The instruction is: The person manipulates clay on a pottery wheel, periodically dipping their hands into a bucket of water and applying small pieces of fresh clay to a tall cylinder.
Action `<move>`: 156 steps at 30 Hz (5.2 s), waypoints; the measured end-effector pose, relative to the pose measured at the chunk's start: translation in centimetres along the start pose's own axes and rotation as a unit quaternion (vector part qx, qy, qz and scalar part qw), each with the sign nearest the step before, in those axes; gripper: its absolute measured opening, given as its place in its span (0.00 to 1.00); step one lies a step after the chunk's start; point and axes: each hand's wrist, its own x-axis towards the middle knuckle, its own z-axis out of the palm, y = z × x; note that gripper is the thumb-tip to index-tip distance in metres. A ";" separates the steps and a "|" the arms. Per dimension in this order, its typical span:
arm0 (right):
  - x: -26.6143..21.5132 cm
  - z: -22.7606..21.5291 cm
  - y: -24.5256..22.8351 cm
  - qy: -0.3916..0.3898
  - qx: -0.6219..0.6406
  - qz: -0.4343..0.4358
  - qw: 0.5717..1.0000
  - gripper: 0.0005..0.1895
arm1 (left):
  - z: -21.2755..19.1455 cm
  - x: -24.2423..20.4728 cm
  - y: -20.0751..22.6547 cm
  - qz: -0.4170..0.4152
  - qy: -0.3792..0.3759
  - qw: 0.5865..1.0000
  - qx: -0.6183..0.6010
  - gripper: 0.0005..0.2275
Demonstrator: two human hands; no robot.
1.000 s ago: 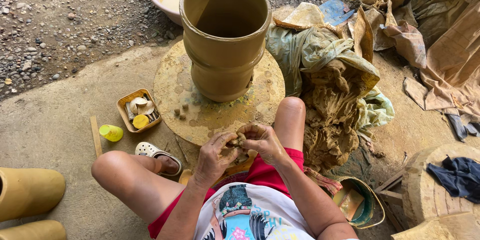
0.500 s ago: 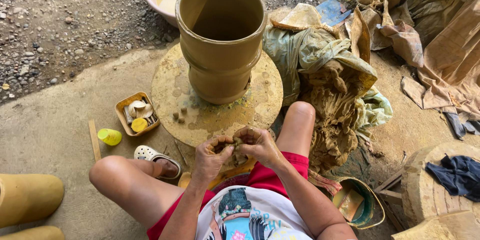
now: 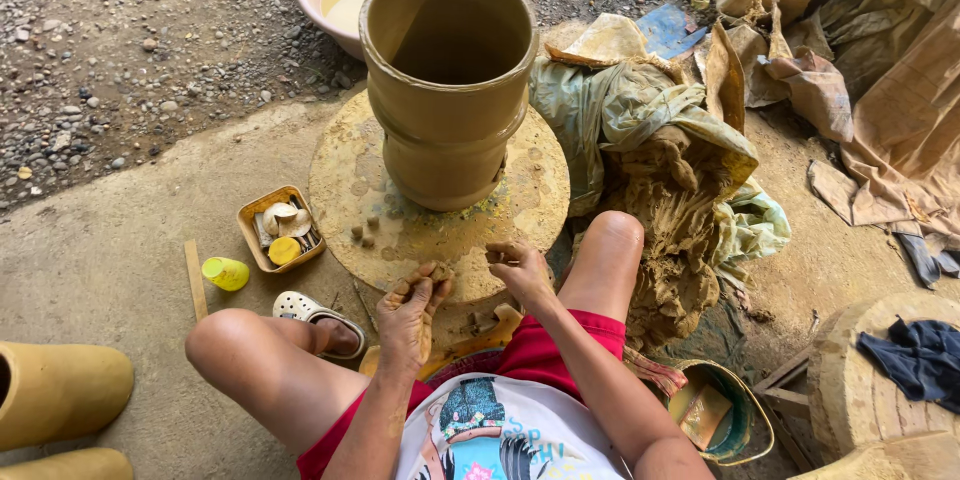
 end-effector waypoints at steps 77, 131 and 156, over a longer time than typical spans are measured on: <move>-7.0 5.1 -6.6 -0.014 0.068 -0.407 0.911 0.43 | 4.7 0.1 -3.1 -0.087 -0.198 0.976 0.002 0.44; -8.6 0.3 -9.7 0.043 0.072 -0.431 0.898 0.34 | 10.4 -4.0 -2.5 -0.103 -0.167 0.979 -0.061 0.37; 2.2 3.6 3.5 -0.002 -0.352 -0.161 0.922 0.26 | -6.7 6.9 -3.0 0.162 0.153 0.771 0.596 0.23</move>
